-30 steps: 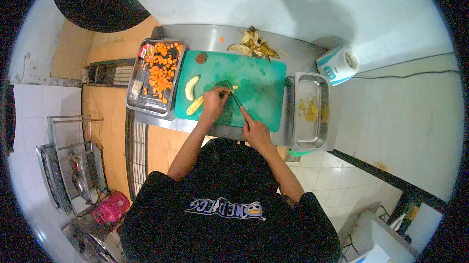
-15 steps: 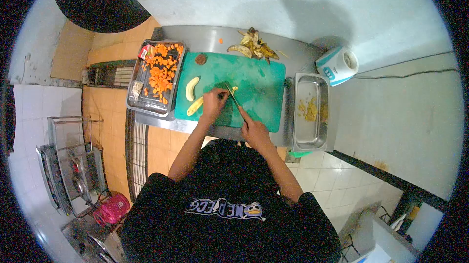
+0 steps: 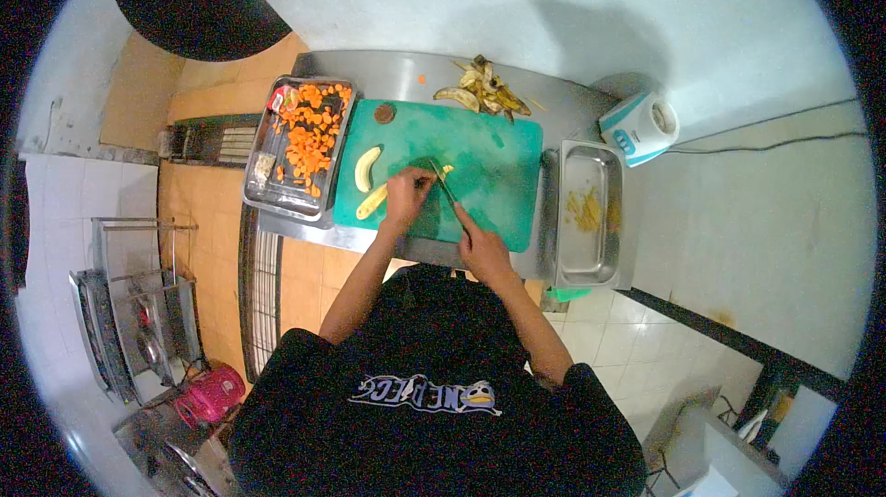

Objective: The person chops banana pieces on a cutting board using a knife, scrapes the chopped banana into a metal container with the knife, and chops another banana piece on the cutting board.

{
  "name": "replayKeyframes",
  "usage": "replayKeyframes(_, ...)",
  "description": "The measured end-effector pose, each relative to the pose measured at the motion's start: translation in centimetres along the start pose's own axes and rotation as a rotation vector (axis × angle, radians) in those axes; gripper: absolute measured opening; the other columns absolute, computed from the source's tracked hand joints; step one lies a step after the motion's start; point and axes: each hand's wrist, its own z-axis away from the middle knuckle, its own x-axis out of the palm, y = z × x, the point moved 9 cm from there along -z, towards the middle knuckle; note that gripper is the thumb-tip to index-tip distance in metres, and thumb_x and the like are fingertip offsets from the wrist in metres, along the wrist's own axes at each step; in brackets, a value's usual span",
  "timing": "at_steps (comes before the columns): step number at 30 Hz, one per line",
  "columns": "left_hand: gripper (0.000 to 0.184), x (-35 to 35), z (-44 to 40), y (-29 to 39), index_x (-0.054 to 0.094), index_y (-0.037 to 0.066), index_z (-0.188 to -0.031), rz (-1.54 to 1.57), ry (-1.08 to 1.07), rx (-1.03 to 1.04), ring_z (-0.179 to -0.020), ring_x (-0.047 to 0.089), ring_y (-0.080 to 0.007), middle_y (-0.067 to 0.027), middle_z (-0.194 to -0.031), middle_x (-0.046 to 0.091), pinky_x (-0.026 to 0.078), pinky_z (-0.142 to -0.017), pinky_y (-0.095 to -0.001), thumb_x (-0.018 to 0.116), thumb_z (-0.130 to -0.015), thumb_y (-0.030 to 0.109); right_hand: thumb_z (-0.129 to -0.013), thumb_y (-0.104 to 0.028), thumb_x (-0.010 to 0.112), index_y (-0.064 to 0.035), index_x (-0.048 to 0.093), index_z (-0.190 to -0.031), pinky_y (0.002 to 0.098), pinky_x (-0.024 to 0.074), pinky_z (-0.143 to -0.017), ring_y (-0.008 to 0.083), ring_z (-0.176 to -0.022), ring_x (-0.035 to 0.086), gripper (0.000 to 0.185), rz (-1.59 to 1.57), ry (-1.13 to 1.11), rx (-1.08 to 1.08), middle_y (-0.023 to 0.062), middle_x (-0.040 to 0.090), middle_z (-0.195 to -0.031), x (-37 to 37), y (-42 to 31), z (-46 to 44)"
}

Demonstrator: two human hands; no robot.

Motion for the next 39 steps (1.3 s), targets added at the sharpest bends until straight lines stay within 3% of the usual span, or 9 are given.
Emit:
replayKeyframes(5,0.011,0.3,0.1,-0.1,0.078,0.003,-0.095,-0.029,-0.024,-0.028,-0.070,0.071,-0.0321,-0.0181,-0.086,0.070,0.057,-0.065,-0.0403,0.077,-0.084,0.004,-0.098,-0.019,0.056,-0.0302,0.033,-0.161,0.0598,0.0536,-0.071,0.0469,-0.070,0.067,0.068,-0.017,0.008,0.013,0.0253,0.068,-0.076,-0.9,0.6,1.3)
replayKeyframes(7,0.011,0.3,0.5,-0.5,0.078,0.003,-0.095,-0.019,-0.009,-0.026,-0.070,0.071,-0.0323,-0.0181,-0.086,0.070,0.057,-0.066,-0.0402,0.077,-0.084,0.004,-0.098,-0.020,0.056,-0.0304,0.034,-0.160,0.0600,0.0535,-0.070,0.0469,-0.069,0.067,0.067,-0.090,0.110,-0.055,0.0258,0.067,-0.075,-1.9,-0.9,0.3)
replayKeyframes(13,0.010,0.0,0.4,-0.1,0.077,0.003,-0.095,-0.004,0.023,0.044,-0.069,0.070,-0.0322,-0.0175,-0.086,0.070,0.057,-0.065,-0.0402,0.076,-0.085,0.004,-0.098,-0.020,0.054,-0.0306,0.035,-0.160,0.0600,0.0536,-0.072,0.0480,-0.074,0.067,0.066,0.029,0.070,-0.018,0.0282,0.069,-0.081,0.0,-1.1,-2.3)
replayKeyframes(17,0.009,-0.1,0.6,-0.2,0.077,0.003,-0.094,-0.002,0.002,0.004,-0.068,0.070,-0.0314,-0.0174,-0.086,0.069,0.056,-0.064,-0.0398,0.076,-0.085,0.005,-0.097,-0.020,0.055,-0.0313,0.035,-0.160,0.0594,0.0540,-0.074,0.0485,-0.075,0.067,0.067,-0.018,-0.026,0.046,0.0282,0.069,-0.083,0.5,0.0,0.4)
replayKeyframes(29,0.007,0.0,0.8,-0.4,0.077,0.003,-0.092,-0.024,0.027,0.036,-0.069,0.069,-0.0312,-0.0163,-0.085,0.070,0.055,-0.064,-0.0394,0.076,-0.086,0.007,-0.097,-0.018,0.055,-0.0296,0.035,-0.160,0.0596,0.0530,-0.074,0.0471,-0.074,0.067,0.067,-0.064,0.085,-0.022,0.0266,0.069,-0.082,-1.0,-1.6,-1.7)
replayKeyframes(34,0.007,-0.4,1.2,-0.1,0.077,0.003,-0.092,-0.015,0.023,-0.008,-0.070,0.070,-0.0307,-0.0162,-0.086,0.070,0.056,-0.065,-0.0394,0.076,-0.086,0.006,-0.097,-0.018,0.054,-0.0286,0.035,-0.160,0.0593,0.0532,-0.073,0.0474,-0.073,0.067,0.066,-0.041,-0.044,0.049,0.0261,0.069,-0.080,-0.2,-0.8,1.3)
replayKeyframes(39,0.013,0.0,0.9,-0.4,0.074,0.003,-0.101,0.001,0.014,0.000,-0.073,0.071,-0.0303,-0.0165,-0.088,0.071,0.057,-0.066,-0.0392,0.075,-0.088,0.007,-0.099,-0.019,0.053,-0.0296,0.035,-0.161,0.0573,0.0518,-0.072,0.0466,-0.069,0.064,0.065,-0.057,0.046,0.002,0.0243,0.067,-0.076,-1.0,-0.5,1.4)
